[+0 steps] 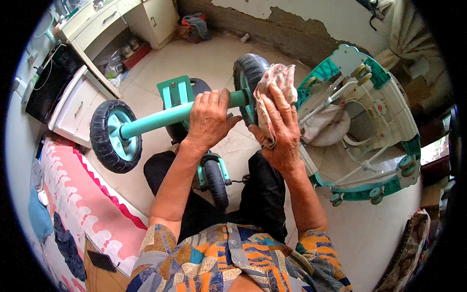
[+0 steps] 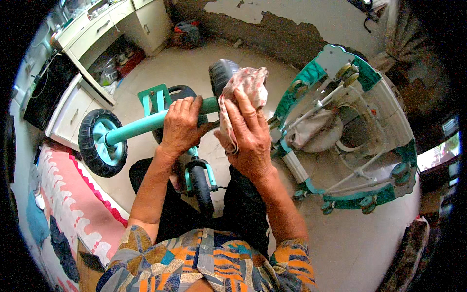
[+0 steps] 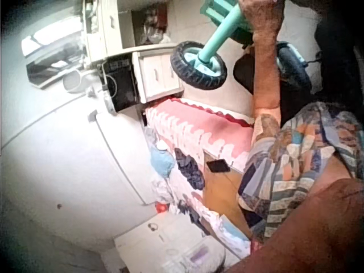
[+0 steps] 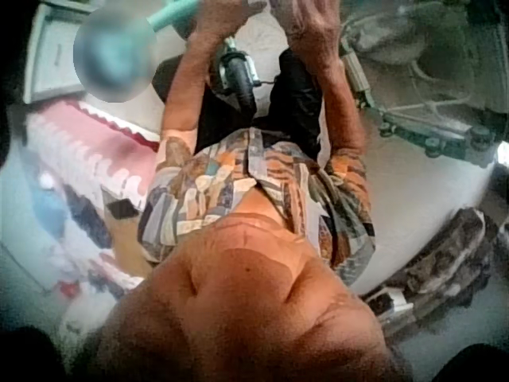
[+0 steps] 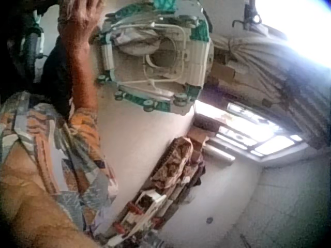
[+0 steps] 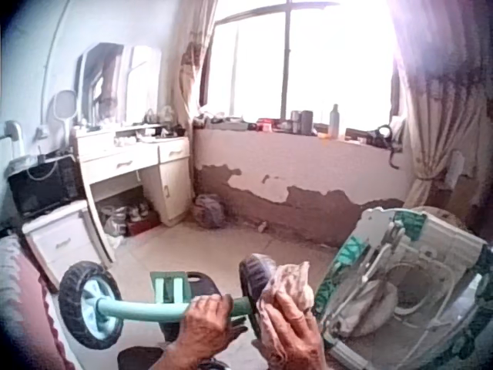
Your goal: The person sits on the floor and wipes a child's tricycle with a cloth. They clean the seat, frame, and wheels, turning the tricycle to reach different parts.
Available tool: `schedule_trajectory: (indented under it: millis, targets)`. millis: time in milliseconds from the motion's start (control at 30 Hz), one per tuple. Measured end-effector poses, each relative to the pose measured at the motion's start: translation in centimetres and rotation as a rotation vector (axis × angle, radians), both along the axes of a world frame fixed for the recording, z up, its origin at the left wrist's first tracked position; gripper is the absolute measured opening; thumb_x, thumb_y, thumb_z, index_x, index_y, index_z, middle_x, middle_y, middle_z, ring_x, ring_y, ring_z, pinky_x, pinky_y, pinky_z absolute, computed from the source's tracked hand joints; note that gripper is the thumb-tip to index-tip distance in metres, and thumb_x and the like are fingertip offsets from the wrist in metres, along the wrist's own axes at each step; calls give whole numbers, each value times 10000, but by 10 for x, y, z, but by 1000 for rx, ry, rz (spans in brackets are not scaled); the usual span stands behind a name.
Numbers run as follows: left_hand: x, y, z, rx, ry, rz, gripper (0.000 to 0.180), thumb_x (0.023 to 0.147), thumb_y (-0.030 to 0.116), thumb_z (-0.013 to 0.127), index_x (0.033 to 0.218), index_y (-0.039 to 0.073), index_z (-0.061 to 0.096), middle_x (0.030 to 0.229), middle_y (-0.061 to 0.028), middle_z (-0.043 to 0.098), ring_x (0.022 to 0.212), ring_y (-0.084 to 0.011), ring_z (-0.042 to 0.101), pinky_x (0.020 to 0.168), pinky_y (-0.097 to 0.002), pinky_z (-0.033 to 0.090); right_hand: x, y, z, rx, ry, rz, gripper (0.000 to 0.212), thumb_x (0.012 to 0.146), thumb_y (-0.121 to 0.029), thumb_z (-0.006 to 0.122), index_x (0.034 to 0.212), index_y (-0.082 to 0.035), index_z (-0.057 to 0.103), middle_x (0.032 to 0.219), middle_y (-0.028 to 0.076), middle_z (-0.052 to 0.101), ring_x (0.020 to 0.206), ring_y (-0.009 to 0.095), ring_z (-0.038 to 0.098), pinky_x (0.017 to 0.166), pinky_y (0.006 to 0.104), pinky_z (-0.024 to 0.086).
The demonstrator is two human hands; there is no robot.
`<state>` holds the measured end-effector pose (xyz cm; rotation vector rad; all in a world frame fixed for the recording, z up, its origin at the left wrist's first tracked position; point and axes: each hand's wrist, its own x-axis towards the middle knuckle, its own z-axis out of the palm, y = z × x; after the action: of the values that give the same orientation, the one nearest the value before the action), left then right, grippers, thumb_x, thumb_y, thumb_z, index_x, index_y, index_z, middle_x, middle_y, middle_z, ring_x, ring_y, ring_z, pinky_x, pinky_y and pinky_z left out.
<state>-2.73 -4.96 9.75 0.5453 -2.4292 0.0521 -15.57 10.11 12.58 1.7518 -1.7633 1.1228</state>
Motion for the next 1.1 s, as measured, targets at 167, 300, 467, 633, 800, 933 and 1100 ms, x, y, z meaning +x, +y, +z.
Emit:
schedule_trajectory:
  millis: [167, 300, 467, 633, 800, 933, 1100]
  targets:
    - [-10, -4, 6, 85, -151, 110, 443, 709, 381, 813, 866, 21, 608, 816, -136, 632, 743, -267, 649, 694, -386, 528, -7, -1, 1, 11, 44, 4, 576, 746, -210, 746, 1283, -75, 585, 1424, 158, 471, 1319, 339, 437, 1131, 484, 292]
    - [-7, 14, 9, 95, -194, 46, 450, 727, 418, 801, 840, 27, 609, 727, -123, 629, 642, -260, 662, 602, -362, 545, -26, -18, 25, 85, 35, 27, 477, 793, -213, 698, 1228, -51, 590, 1326, 136, 545, 1247, 325, 497, 989, 436, 408]
    - [-5, 11, 4, 196, -258, 97, 477, 700, 406, 811, 947, 61, 593, 812, -129, 621, 731, -305, 661, 621, -411, 526, -58, -51, 31, 102, -144, 288, 296, 855, -217, 660, 1115, -74, 651, 1243, 154, 593, 1152, 349, 558, 1002, 421, 426]
    - [-7, 22, 19, 313, 120, -275, 606, 689, 298, 826, 1172, 12, 598, 1018, -178, 633, 905, -335, 641, 796, -420, 511, -70, -61, 33, 169, -432, 309, 255, 902, -258, 599, 1061, -75, 676, 1162, 125, 638, 1124, 304, 578, 997, 360, 438]
    - [-28, 81, 4, 742, 522, -321, 555, 723, 175, 828, 1155, -36, 549, 1084, -186, 630, 973, -300, 634, 880, -369, 500, -65, -56, 29, 121, -555, 339, 255, 901, -217, 593, 1072, -47, 674, 1149, 86, 654, 1128, 234, 570, 1029, 341, 397]
    - [-42, 110, 1, 1275, 673, -271, 516, 752, 123, 808, 1151, -13, 510, 1005, -140, 644, 923, -210, 646, 839, -318, 521, -52, -53, 24, 40, -468, 298, 235, 884, -182, 613, 1072, -55, 672, 1199, 84, 623, 1184, 280, 542, 1046, 379, 387]
    - [-48, 109, 2, 1255, 675, -153, 552, 706, 203, 843, 1099, 1, 512, 998, -138, 650, 900, -218, 654, 815, -315, 526, -43, -44, 30, 28, -323, 274, 234, 836, -150, 654, 1048, -50, 660, 1195, 124, 608, 1152, 330, 548, 1026, 434, 398]
